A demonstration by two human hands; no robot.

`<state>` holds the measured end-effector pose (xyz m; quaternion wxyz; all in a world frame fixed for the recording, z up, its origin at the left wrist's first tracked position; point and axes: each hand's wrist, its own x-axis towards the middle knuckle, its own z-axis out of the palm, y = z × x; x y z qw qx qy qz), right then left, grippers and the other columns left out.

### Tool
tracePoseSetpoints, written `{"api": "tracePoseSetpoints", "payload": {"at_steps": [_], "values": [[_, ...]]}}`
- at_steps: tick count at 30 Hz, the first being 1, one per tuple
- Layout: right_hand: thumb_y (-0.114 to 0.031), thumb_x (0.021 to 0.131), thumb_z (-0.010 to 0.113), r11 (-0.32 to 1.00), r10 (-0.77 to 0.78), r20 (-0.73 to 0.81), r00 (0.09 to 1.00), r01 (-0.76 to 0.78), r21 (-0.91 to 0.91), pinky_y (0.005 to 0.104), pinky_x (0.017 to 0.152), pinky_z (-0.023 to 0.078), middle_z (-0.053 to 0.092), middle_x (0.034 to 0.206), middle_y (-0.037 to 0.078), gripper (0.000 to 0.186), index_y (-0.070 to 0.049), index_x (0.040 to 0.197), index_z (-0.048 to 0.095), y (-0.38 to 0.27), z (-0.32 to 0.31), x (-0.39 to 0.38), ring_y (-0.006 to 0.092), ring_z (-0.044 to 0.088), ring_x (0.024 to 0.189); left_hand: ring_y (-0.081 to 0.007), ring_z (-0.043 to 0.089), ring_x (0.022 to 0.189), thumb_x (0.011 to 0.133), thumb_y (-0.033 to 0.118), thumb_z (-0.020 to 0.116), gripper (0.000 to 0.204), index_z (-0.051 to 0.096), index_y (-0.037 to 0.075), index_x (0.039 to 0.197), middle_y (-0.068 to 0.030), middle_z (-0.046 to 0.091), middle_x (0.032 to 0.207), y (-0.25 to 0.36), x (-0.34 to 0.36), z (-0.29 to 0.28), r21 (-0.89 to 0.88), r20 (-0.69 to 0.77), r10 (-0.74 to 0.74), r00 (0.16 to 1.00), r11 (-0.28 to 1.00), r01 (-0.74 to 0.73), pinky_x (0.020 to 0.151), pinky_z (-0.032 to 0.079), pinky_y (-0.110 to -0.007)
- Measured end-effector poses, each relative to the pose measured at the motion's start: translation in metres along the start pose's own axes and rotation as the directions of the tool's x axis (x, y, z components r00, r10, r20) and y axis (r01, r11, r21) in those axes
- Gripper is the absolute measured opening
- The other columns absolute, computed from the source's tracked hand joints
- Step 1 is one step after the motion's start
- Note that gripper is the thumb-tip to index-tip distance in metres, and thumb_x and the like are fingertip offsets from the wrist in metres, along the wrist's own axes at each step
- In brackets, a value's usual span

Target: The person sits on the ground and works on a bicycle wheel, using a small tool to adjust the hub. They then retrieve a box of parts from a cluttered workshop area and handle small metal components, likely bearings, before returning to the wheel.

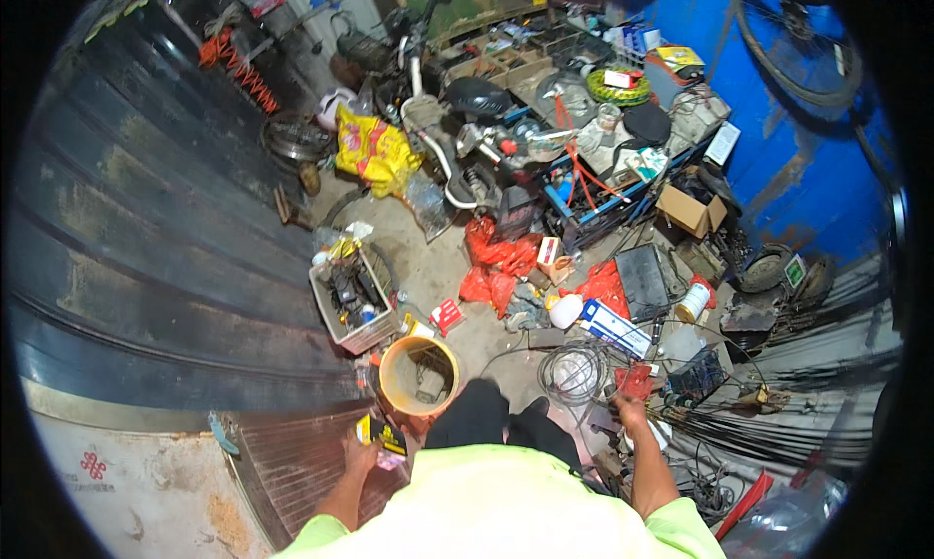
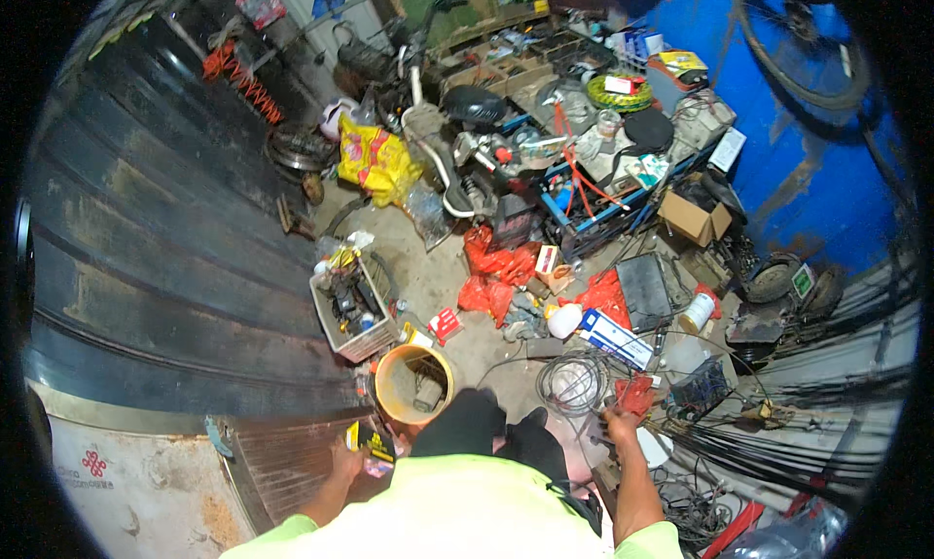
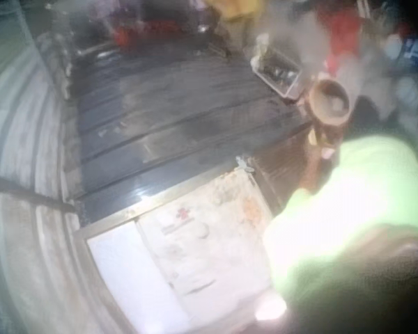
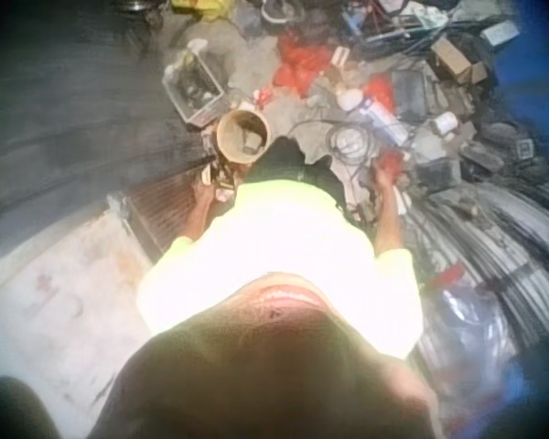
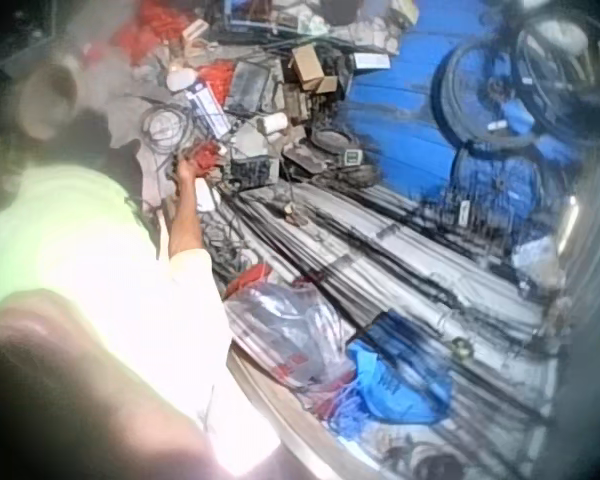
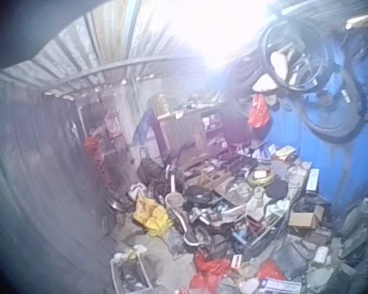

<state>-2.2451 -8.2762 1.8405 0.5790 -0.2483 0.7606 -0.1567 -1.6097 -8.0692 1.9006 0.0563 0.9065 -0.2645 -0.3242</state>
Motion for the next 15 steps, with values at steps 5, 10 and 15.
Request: {"api": "tracePoseSetpoints", "payload": {"at_steps": [5, 10, 15], "values": [[-0.021, 0.098, 0.064, 0.985, 0.019, -0.056, 0.998, -0.010, 0.171, 0.0358, 0.062, 0.052, 0.072, 0.091, 0.006, 0.022, -0.005, 0.110, 0.072, -0.076, 0.034, 0.079, 0.0187, 0.067, 0.073, -0.0494, 0.052, 0.129, 0.077, 0.021, 0.088, 0.093, 0.039, 0.006, 0.154, -0.0336, 0.049, 0.141, 0.042, 0.103, -0.017, -0.095, -0.049, -0.026, 0.998, 0.995, 0.021, 0.110, 0.045, -0.051], [-0.027, 0.100, 0.062, 0.998, -0.039, -0.024, 0.999, 0.040, 0.051, 0.0359, 0.070, 0.055, 0.072, 0.097, 0.008, 0.026, -0.005, 0.114, 0.064, -0.222, 0.106, 0.171, 0.0205, 0.069, 0.081, -0.0488, 0.047, 0.135, 0.076, 0.026, 0.090, 0.100, 0.033, 0.005, 0.157, -0.0332, 0.044, 0.146, 0.084, 0.230, -0.044, -0.095, 0.048, -0.125, 0.991, 0.987, 0.129, 0.113, 0.043, -0.052], [-0.025, 0.099, 0.061, 0.995, -0.092, 0.031, 0.995, 0.090, 0.039, 0.0362, 0.074, 0.056, 0.072, 0.106, 0.008, 0.027, -0.007, 0.120, 0.063, -0.412, 0.228, 0.220, 0.0227, 0.070, 0.088, -0.0484, 0.043, 0.136, 0.072, 0.026, 0.091, 0.098, 0.039, -0.001, 0.151, -0.0342, 0.043, 0.146, 0.094, 0.370, -0.082, -0.135, -0.019, -0.103, 0.994, 0.986, 0.099, 0.116, 0.039, -0.049]]}}
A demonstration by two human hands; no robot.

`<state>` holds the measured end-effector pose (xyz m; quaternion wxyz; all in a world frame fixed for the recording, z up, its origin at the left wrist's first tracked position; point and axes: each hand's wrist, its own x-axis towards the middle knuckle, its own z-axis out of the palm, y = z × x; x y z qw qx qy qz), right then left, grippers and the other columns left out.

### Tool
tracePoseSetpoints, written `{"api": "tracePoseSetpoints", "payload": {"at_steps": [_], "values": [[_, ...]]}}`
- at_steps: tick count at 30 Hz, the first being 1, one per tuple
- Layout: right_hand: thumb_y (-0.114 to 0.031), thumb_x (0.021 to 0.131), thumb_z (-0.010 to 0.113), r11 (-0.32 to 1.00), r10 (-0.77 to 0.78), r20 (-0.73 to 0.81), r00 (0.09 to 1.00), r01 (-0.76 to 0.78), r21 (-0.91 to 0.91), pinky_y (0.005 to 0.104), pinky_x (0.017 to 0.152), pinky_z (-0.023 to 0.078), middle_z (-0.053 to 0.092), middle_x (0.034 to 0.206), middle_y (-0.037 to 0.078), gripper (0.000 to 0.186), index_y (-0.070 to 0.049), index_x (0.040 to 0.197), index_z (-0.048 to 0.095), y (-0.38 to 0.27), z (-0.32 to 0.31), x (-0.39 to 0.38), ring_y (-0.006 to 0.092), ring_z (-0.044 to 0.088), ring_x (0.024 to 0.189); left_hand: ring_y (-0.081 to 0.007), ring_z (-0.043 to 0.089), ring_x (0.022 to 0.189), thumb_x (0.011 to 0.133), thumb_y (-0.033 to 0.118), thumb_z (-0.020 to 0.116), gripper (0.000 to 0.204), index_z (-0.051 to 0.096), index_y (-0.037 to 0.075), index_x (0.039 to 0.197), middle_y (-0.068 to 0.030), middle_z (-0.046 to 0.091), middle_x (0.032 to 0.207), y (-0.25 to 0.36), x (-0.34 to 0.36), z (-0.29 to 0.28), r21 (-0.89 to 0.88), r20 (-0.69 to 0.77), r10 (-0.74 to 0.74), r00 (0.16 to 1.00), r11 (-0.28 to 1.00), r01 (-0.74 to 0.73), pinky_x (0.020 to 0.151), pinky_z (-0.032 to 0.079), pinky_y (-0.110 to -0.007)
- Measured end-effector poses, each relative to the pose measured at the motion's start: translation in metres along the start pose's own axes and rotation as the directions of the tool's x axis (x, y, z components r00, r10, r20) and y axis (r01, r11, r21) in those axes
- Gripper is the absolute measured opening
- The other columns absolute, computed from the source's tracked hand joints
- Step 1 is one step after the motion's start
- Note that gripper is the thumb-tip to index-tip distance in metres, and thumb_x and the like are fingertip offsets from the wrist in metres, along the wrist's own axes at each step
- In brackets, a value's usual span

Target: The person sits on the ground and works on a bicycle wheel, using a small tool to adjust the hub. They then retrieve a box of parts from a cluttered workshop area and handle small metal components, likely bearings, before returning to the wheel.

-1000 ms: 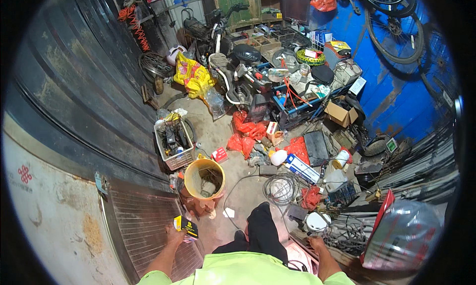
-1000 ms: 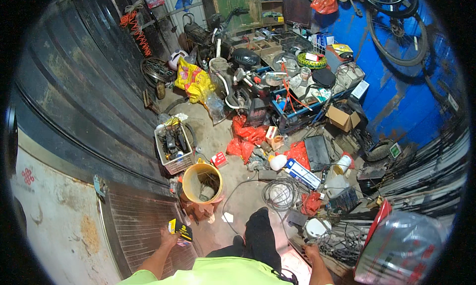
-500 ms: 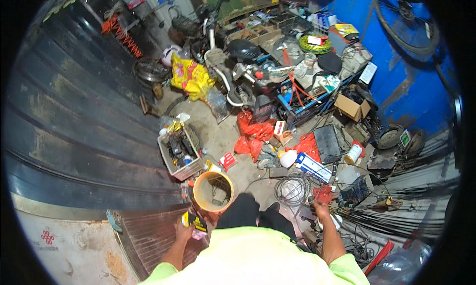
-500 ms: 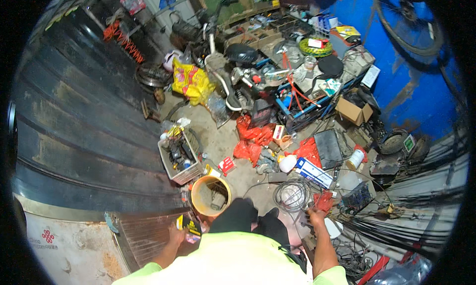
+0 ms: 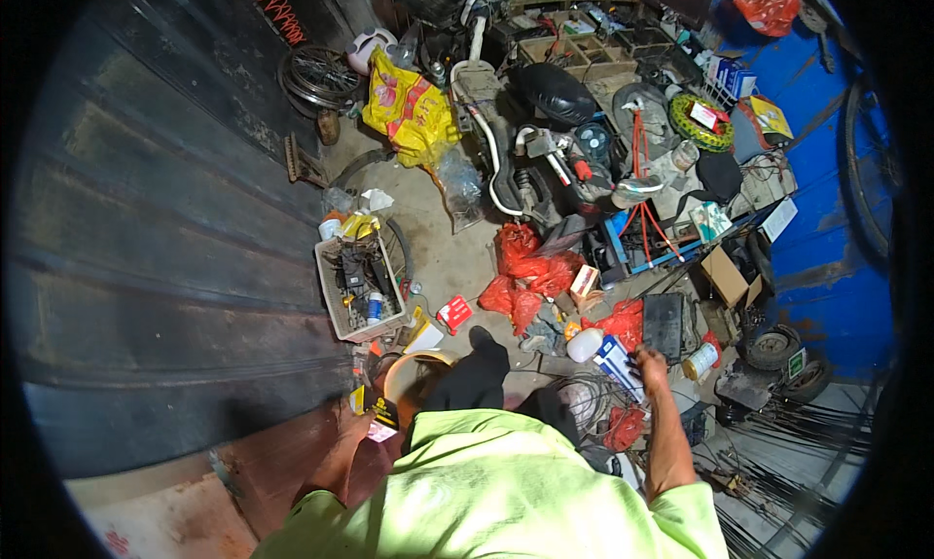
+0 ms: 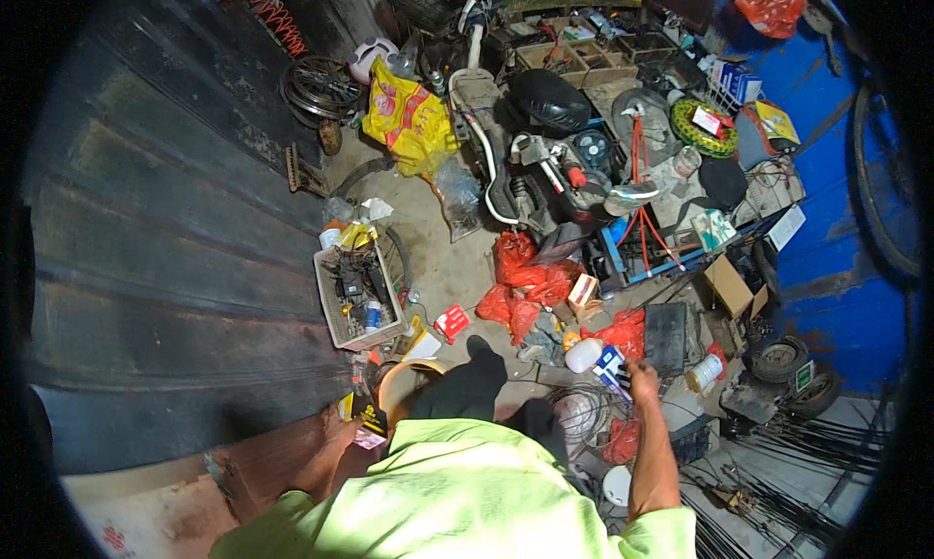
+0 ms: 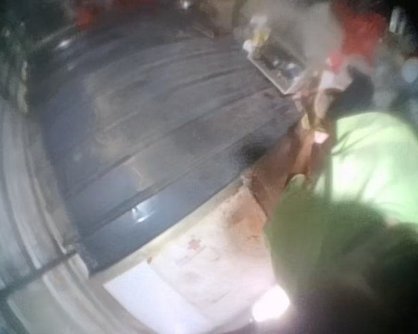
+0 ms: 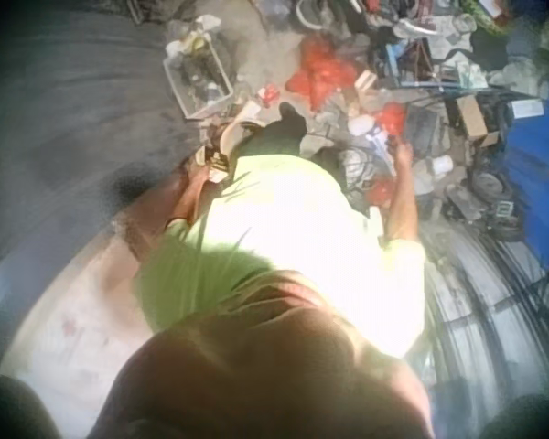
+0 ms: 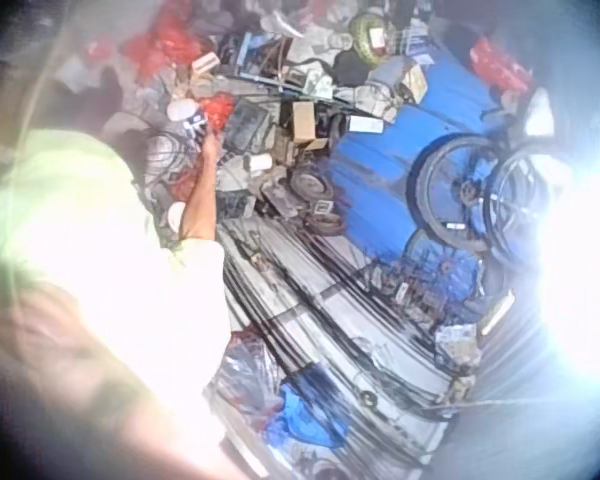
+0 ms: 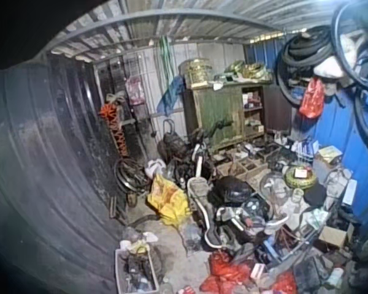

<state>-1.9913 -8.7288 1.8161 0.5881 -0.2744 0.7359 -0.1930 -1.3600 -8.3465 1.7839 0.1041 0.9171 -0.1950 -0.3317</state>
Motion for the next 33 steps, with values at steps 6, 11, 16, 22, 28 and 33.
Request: {"api": "tracePoseSetpoints", "payload": {"at_steps": [6, 11, 16, 22, 28, 33], "values": [[-0.020, 0.101, 0.058, 0.992, -0.054, 0.126, 0.991, 0.068, -0.106, 0.0360, 0.076, 0.055, 0.073, 0.107, 0.010, 0.025, -0.007, 0.122, 0.064, -0.158, 0.136, 0.046, 0.0223, 0.070, 0.090, -0.0486, 0.051, 0.126, 0.074, 0.022, 0.088, 0.087, 0.044, 0.004, 0.148, -0.0316, 0.047, 0.135, 0.108, 0.129, -0.099, -0.121, -0.154, -0.058, 0.986, 0.992, 0.040, 0.109, 0.044, -0.051], [-0.030, 0.102, 0.067, 0.955, -0.085, 0.151, 0.985, 0.123, -0.269, 0.0348, 0.073, 0.054, 0.072, 0.102, 0.008, 0.032, -0.006, 0.123, 0.066, -0.254, 0.207, 0.136, 0.0209, 0.070, 0.086, -0.0468, 0.049, 0.129, 0.075, 0.022, 0.088, 0.088, 0.045, 0.000, 0.149, -0.0303, 0.052, 0.140, 0.113, 0.200, -0.123, -0.173, -0.321, 0.087, 0.943, 0.974, -0.149, 0.110, 0.042, -0.053], [-0.013, 0.097, 0.067, 0.974, -0.212, 0.203, 0.956, 0.225, -0.040, 0.0327, 0.062, 0.049, 0.069, 0.086, 0.006, 0.017, -0.002, 0.109, 0.067, -0.372, 0.281, 0.203, 0.0154, 0.061, 0.068, -0.0427, 0.056, 0.122, 0.080, 0.019, 0.086, 0.079, 0.048, -0.007, 0.144, -0.0284, 0.057, 0.133, 0.076, 0.262, -0.096, -0.134, -0.389, 0.090, 0.917, 0.979, -0.153, 0.109, 0.042, -0.052], [-0.016, 0.092, 0.069, 0.954, -0.298, 0.102, 0.949, 0.299, 0.006, 0.0303, 0.061, 0.046, 0.066, 0.083, -0.001, 0.016, -0.006, 0.104, 0.069, -0.485, 0.373, 0.325, 0.0132, 0.059, 0.069, -0.0389, 0.058, 0.119, 0.081, 0.017, 0.085, 0.076, 0.048, -0.006, 0.144, -0.0250, 0.059, 0.131, 0.240, 0.426, -0.090, 0.017, -0.221, -0.003, 0.975, 1.000, 0.007, 0.106, 0.045, -0.049], [-0.010, 0.094, 0.066, 0.944, -0.283, -0.024, 0.959, 0.283, 0.169, 0.0301, 0.074, 0.052, 0.070, 0.096, 0.004, 0.020, -0.002, 0.112, 0.068, -0.575, 0.412, 0.461, 0.0135, 0.063, 0.080, -0.0351, 0.060, 0.117, 0.082, 0.016, 0.084, 0.073, 0.049, -0.005, 0.143, -0.0216, 0.060, 0.129, 0.474, 0.622, -0.127, 0.043, -0.115, 0.121, 0.986, 0.992, -0.116, 0.103, 0.047, -0.046], [-0.012, 0.097, 0.063, 0.905, -0.346, -0.184, 0.920, 0.379, 0.194, 0.0282, 0.070, 0.051, 0.072, 0.094, 0.005, 0.030, 0.000, 0.124, 0.069, -0.691, 0.430, 0.507, 0.0122, 0.063, 0.076, -0.0319, 0.061, 0.115, 0.083, 0.015, 0.083, 0.070, 0.049, -0.004, 0.142, -0.0188, 0.061, 0.128, 0.693, 0.706, -0.168, 0.009, -0.019, 0.276, 0.961, 0.961, -0.276, 0.101, 0.049, -0.044]]}}
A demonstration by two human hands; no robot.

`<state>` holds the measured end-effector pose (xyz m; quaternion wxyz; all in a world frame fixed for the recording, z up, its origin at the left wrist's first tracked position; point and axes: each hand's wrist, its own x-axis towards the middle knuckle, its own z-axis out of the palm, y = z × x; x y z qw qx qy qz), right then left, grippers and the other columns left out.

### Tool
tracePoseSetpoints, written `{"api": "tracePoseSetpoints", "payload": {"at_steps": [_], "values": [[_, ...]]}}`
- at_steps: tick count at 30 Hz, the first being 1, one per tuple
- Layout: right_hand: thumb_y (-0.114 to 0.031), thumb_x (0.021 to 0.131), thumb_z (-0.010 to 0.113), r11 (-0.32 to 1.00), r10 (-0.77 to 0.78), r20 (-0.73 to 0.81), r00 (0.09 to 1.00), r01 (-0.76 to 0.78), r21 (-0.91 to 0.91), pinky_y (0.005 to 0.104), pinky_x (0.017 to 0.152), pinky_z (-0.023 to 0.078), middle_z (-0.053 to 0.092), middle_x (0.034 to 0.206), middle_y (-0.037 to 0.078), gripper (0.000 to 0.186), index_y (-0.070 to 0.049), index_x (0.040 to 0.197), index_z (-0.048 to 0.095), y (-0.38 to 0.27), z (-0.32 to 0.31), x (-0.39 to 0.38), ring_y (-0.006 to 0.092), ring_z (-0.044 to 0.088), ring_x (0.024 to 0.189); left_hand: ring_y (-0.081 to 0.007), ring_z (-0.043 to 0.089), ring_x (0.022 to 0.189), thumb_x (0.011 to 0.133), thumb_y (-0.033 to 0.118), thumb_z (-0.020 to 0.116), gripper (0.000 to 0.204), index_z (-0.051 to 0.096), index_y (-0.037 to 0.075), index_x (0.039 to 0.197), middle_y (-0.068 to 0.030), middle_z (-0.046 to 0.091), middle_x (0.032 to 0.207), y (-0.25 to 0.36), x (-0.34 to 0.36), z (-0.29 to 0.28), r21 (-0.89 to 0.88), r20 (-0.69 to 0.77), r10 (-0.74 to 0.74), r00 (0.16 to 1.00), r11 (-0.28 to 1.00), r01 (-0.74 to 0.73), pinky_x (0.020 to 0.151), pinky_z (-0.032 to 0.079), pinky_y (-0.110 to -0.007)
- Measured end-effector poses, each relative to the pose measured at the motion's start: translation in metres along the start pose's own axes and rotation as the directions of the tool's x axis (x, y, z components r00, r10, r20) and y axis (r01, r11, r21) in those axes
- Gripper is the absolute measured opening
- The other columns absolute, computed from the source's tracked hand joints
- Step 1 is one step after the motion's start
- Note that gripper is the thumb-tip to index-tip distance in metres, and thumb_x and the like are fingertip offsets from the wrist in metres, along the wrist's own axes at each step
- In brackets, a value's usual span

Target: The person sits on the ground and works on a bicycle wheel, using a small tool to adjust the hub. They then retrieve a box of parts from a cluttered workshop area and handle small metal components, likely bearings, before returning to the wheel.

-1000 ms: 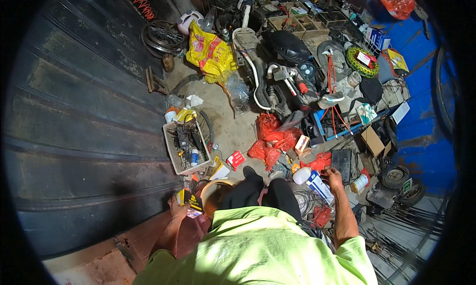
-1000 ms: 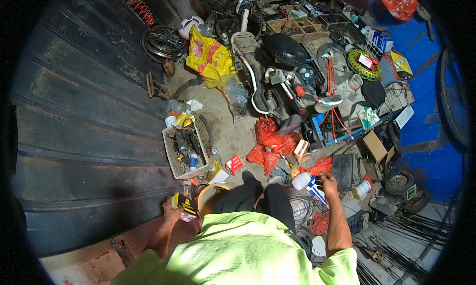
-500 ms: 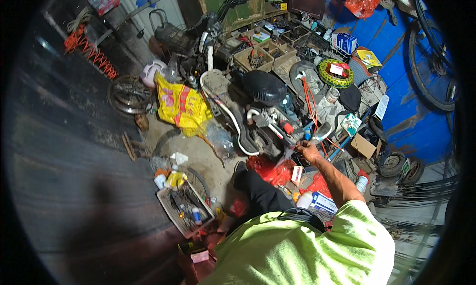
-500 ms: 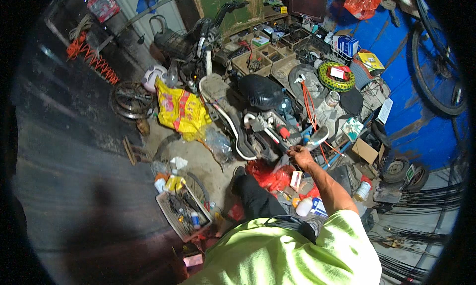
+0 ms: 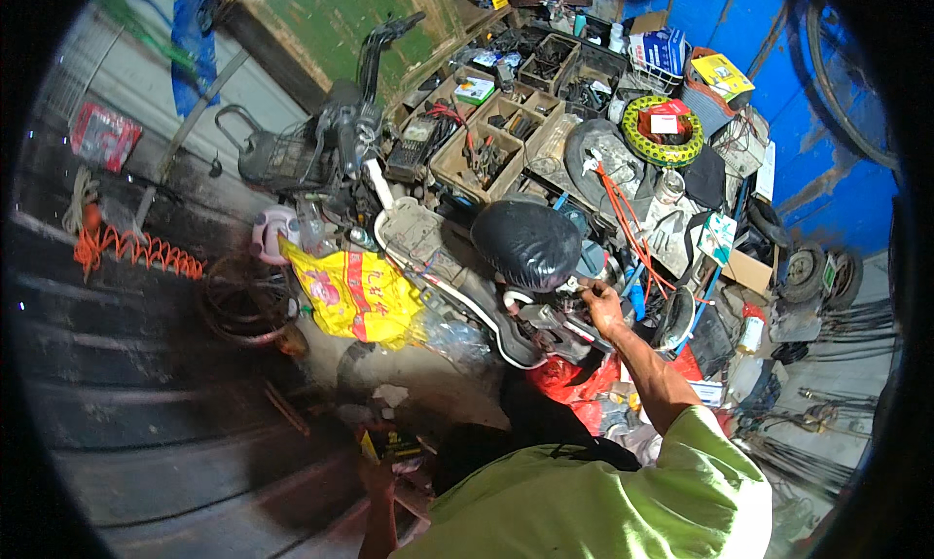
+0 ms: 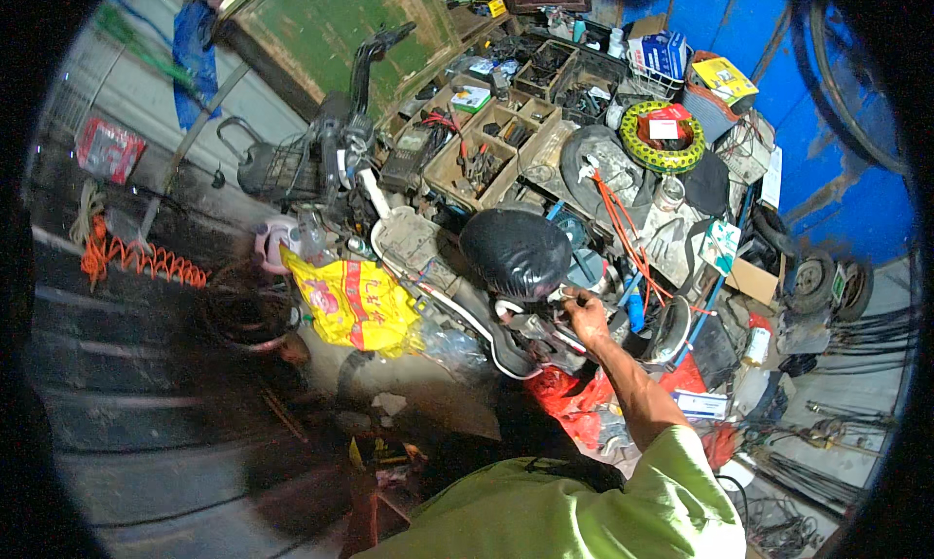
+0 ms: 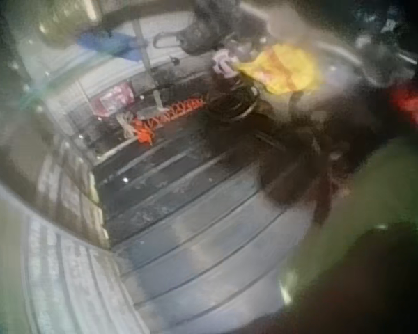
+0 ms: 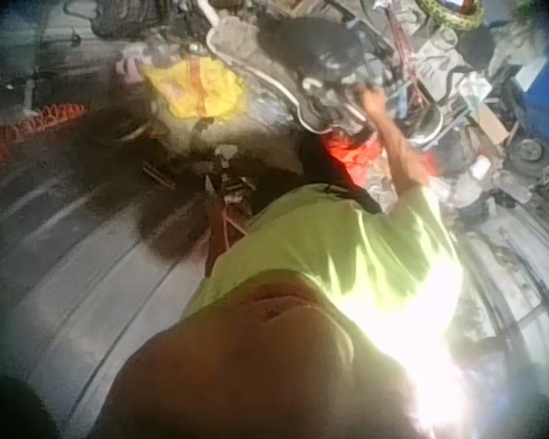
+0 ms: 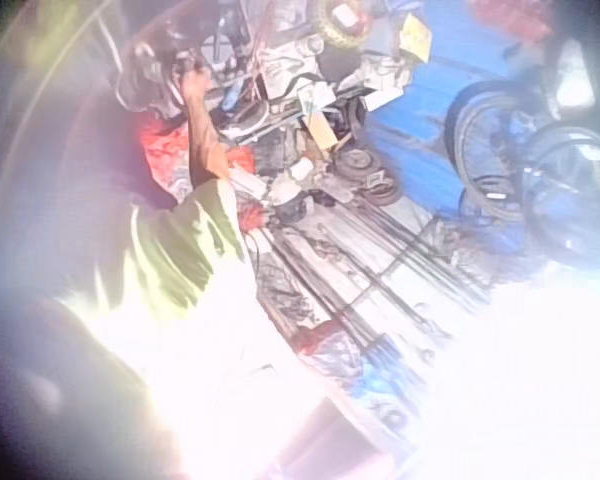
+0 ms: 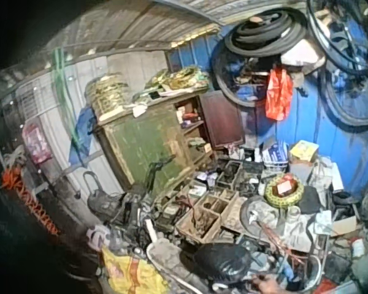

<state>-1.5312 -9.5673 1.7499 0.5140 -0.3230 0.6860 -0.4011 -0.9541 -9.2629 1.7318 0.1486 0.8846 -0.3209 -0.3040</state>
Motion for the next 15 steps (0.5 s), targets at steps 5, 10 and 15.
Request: {"api": "tracePoseSetpoints", "payload": {"at_steps": [5, 10, 15], "values": [[-0.015, 0.099, 0.065, 0.926, 0.056, -0.057, 0.997, -0.030, 0.377, 0.0252, 0.056, 0.046, 0.073, 0.090, 0.003, 0.025, -0.004, 0.121, 0.071, -0.052, 0.038, 0.056, 0.0097, 0.059, 0.062, -0.0287, 0.063, 0.113, 0.084, 0.014, 0.082, 0.068, 0.050, -0.003, 0.142, -0.0159, 0.062, 0.126, 0.227, 0.062, -0.020, -0.272, 0.151, 0.268, 0.952, 0.937, -0.221, 0.098, 0.051, -0.041], [-0.017, 0.099, 0.060, 0.777, 0.065, 0.008, 0.998, -0.055, 0.627, 0.0267, 0.050, 0.043, 0.068, 0.085, 0.005, 0.026, -0.006, 0.122, 0.068, -0.089, 0.054, 0.078, 0.0123, 0.056, 0.059, -0.0273, 0.062, 0.114, 0.084, 0.008, 0.081, 0.072, 0.045, -0.003, 0.146, -0.0175, 0.062, 0.126, 0.361, 0.100, -0.002, -0.447, 0.255, 0.520, 0.815, 0.811, -0.378, 0.099, 0.051, -0.040], [-0.026, 0.097, 0.058, 0.720, 0.150, -0.068, 0.986, -0.062, 0.691, 0.0278, 0.047, 0.038, 0.063, 0.081, 0.002, 0.032, -0.011, 0.124, 0.066, -0.095, 0.056, 0.094, 0.0124, 0.050, 0.056, -0.0337, 0.052, 0.128, 0.081, 0.012, 0.085, 0.084, 0.041, -0.005, 0.150, -0.0225, 0.051, 0.136, 0.409, 0.179, 0.032, -0.251, 0.300, 0.561, 0.772, 0.827, -0.503, 0.110, 0.042, -0.044]]}}
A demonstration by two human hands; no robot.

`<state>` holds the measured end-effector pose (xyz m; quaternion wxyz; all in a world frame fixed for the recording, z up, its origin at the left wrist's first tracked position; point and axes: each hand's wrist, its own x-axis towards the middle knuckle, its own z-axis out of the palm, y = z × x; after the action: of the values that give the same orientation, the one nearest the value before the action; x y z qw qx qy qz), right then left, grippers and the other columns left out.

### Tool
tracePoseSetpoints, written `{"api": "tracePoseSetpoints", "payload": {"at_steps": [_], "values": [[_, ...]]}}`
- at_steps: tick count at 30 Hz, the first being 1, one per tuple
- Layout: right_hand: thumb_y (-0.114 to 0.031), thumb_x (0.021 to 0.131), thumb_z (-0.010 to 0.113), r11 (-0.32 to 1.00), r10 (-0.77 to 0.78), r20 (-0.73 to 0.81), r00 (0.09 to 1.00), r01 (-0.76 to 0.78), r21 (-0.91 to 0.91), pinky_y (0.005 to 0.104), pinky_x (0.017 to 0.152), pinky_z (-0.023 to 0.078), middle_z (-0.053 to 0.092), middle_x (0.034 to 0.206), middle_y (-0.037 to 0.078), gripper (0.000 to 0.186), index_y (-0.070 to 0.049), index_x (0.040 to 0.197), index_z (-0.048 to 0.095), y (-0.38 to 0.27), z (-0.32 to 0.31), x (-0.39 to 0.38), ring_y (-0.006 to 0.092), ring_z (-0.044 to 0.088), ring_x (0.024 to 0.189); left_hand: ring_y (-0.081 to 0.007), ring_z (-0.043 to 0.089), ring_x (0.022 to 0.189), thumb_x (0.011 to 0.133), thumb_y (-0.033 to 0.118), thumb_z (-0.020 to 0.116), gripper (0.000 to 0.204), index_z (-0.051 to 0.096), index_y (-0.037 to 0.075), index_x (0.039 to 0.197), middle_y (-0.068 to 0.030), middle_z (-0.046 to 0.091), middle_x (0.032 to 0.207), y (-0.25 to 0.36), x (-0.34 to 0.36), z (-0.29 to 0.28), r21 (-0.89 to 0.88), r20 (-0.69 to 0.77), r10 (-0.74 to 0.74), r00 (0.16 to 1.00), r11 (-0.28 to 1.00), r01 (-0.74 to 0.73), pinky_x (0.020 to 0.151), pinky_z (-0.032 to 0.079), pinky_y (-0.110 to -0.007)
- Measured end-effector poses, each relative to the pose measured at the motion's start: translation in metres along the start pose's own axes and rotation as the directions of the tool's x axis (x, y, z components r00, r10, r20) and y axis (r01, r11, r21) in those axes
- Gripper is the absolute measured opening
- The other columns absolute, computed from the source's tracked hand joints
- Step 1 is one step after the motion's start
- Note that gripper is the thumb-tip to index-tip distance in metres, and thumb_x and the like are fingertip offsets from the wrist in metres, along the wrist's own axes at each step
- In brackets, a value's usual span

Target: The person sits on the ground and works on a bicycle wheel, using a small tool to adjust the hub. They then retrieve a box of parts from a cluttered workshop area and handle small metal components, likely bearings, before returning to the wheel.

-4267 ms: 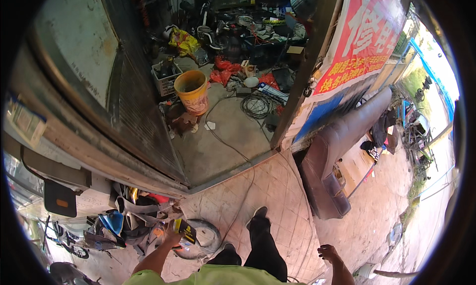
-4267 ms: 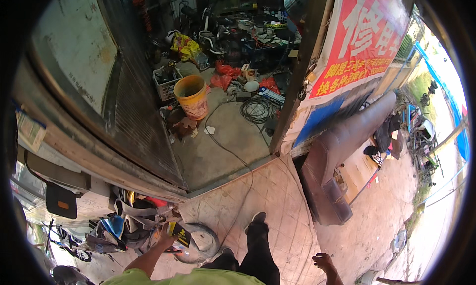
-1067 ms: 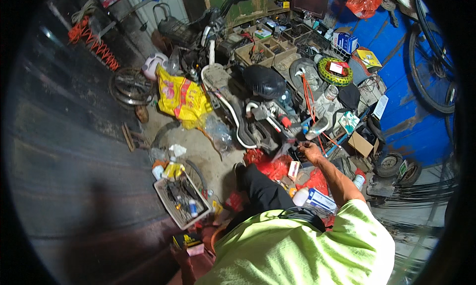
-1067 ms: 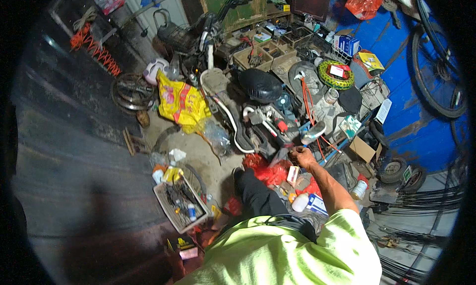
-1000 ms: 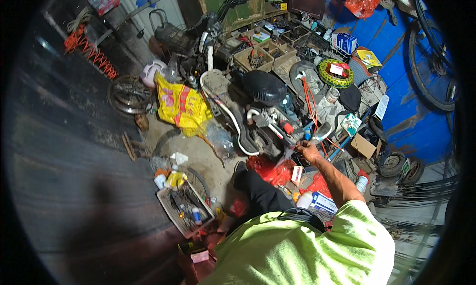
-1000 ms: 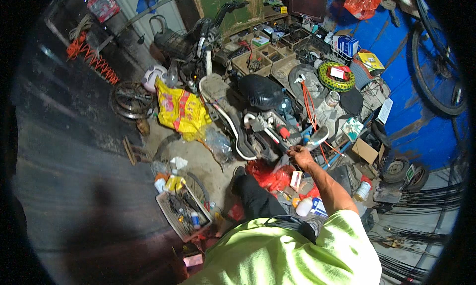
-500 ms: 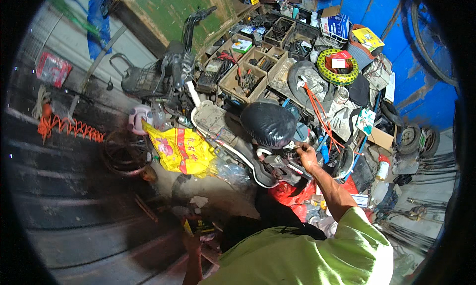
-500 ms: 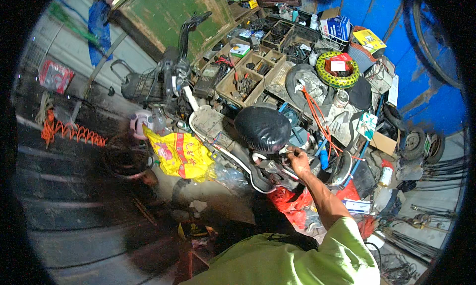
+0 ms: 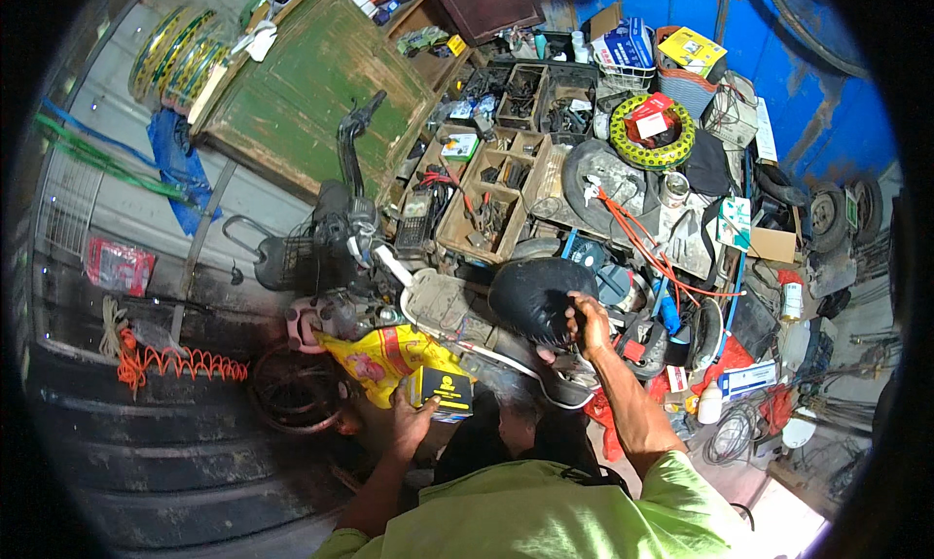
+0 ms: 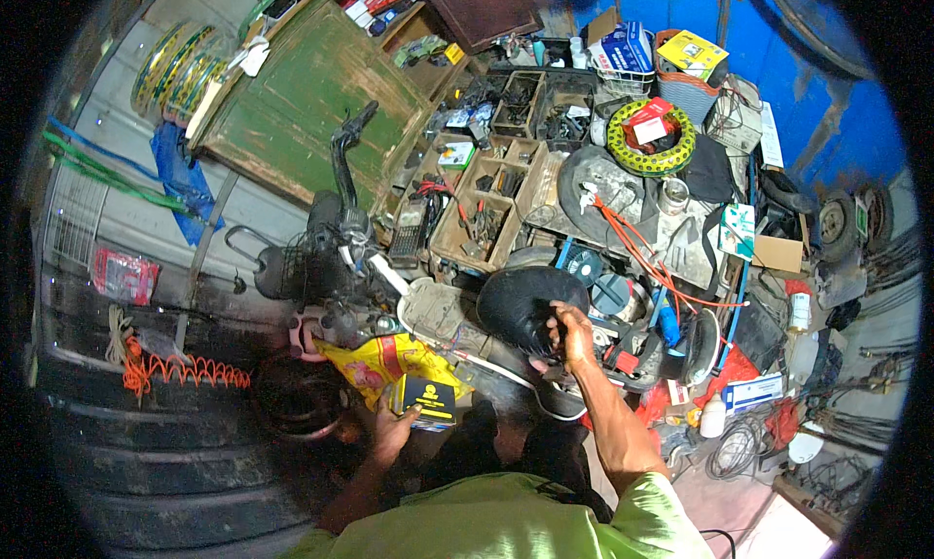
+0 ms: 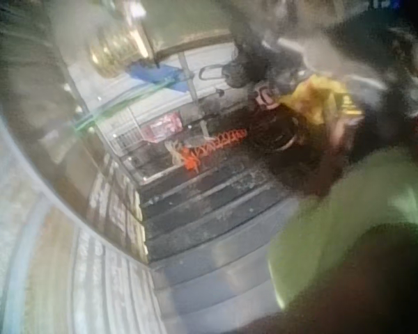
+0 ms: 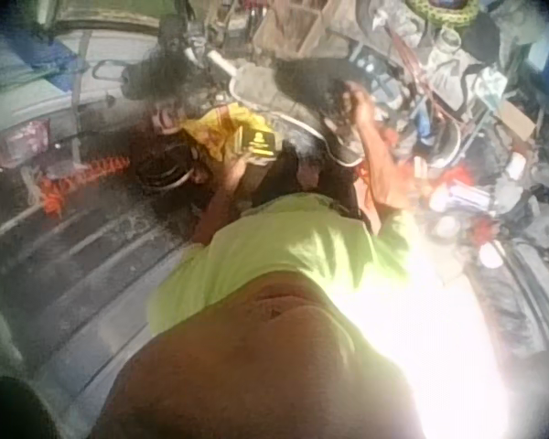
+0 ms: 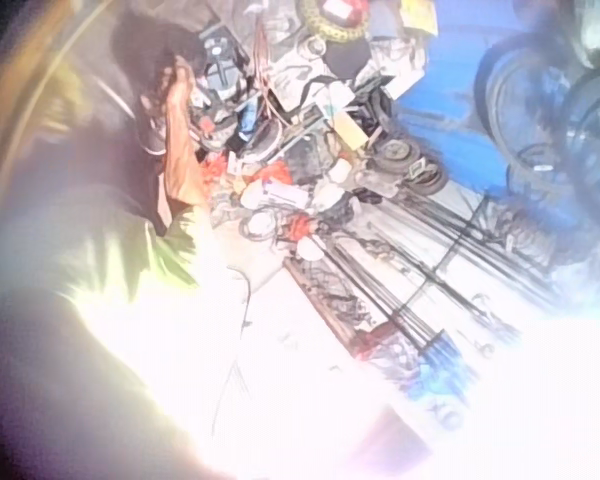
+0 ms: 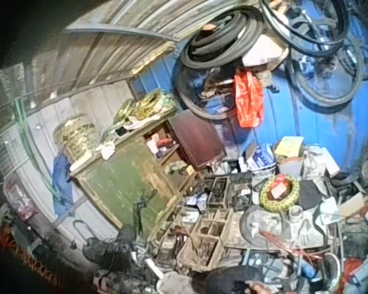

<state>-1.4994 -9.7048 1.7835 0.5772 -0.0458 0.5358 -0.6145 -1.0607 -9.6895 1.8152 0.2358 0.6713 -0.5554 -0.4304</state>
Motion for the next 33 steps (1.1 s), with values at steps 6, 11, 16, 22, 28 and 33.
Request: {"api": "tracePoseSetpoints", "payload": {"at_steps": [6, 11, 16, 22, 28, 33], "values": [[-0.019, 0.098, 0.057, 0.995, -0.068, -0.069, 0.995, 0.072, 0.065, 0.0273, 0.052, 0.041, 0.064, 0.077, 0.004, 0.028, -0.006, 0.120, 0.069, 0.023, 0.050, 0.043, 0.0131, 0.052, 0.057, -0.0316, 0.053, 0.130, 0.079, 0.014, 0.087, 0.089, 0.039, -0.003, 0.152, -0.0234, 0.053, 0.141, -0.053, 0.102, 0.006, -0.031, 0.142, 0.043, 0.989, 0.999, -0.039, 0.110, 0.044, -0.041], [-0.027, 0.102, 0.053, 0.999, -0.036, -0.031, 0.999, 0.037, 0.026, 0.0281, 0.051, 0.041, 0.064, 0.078, 0.004, 0.033, -0.008, 0.123, 0.070, 0.066, 0.071, 0.114, 0.0145, 0.053, 0.058, -0.0268, 0.060, 0.123, 0.082, 0.011, 0.085, 0.080, 0.042, -0.004, 0.149, -0.0177, 0.061, 0.136, -0.010, 0.177, -0.003, -0.076, 0.227, -0.030, 0.973, 0.996, 0.048, 0.106, 0.048, -0.039], [-0.028, 0.102, 0.054, 0.996, -0.018, -0.133, 0.991, 0.030, 0.087, 0.0277, 0.052, 0.043, 0.064, 0.077, 0.003, 0.032, -0.008, 0.120, 0.071, 0.076, 0.065, 0.125, 0.0144, 0.053, 0.057, -0.0271, 0.062, 0.121, 0.084, 0.010, 0.083, 0.085, 0.038, -0.002, 0.154, -0.0185, 0.061, 0.137, -0.022, 0.226, 0.014, -0.209, 0.210, -0.028, 0.977, 0.975, 0.073, 0.104, 0.050, -0.039], [-0.019, 0.099, 0.056, 0.983, -0.182, -0.175, 0.968, 0.172, -0.069, 0.0245, 0.053, 0.043, 0.065, 0.073, 0.003, 0.027, -0.006, 0.114, 0.073, 0.088, 0.072, 0.138, 0.0117, 0.055, 0.058, -0.0268, 0.062, 0.116, 0.089, 0.021, 0.081, 0.087, 0.033, 0.006, 0.160, -0.0187, 0.058, 0.143, 0.056, 0.261, 0.030, -0.373, 0.222, -0.175, 0.959, 0.894, 0.250, 0.091, 0.054, -0.039], [-0.019, 0.098, 0.054, 0.975, -0.223, -0.211, 0.952, 0.214, -0.063, 0.0251, 0.054, 0.043, 0.064, 0.072, 0.003, 0.027, -0.002, 0.109, 0.072, 0.103, 0.082, 0.175, 0.0121, 0.055, 0.058, -0.0295, 0.057, 0.125, 0.086, 0.030, 0.084, 0.093, 0.032, 0.010, 0.161, -0.0163, 0.052, 0.149, 0.074, 0.363, 0.062, -0.369, 0.271, -0.220, 0.937, 0.875, 0.312, 0.103, 0.048, -0.043], [-0.017, 0.097, 0.056, 0.976, -0.216, -0.300, 0.929, 0.207, -0.060, 0.0243, 0.051, 0.039, 0.065, 0.073, 0.004, 0.024, -0.002, 0.107, 0.071, 0.098, 0.109, 0.217, 0.0112, 0.053, 0.057, -0.0273, 0.056, 0.125, 0.085, 0.029, 0.084, 0.093, 0.032, 0.012, 0.160, -0.0143, 0.052, 0.148, 0.073, 0.478, 0.111, -0.492, 0.329, -0.189, 0.925, 0.802, 0.339, 0.101, 0.048, -0.042]]}}
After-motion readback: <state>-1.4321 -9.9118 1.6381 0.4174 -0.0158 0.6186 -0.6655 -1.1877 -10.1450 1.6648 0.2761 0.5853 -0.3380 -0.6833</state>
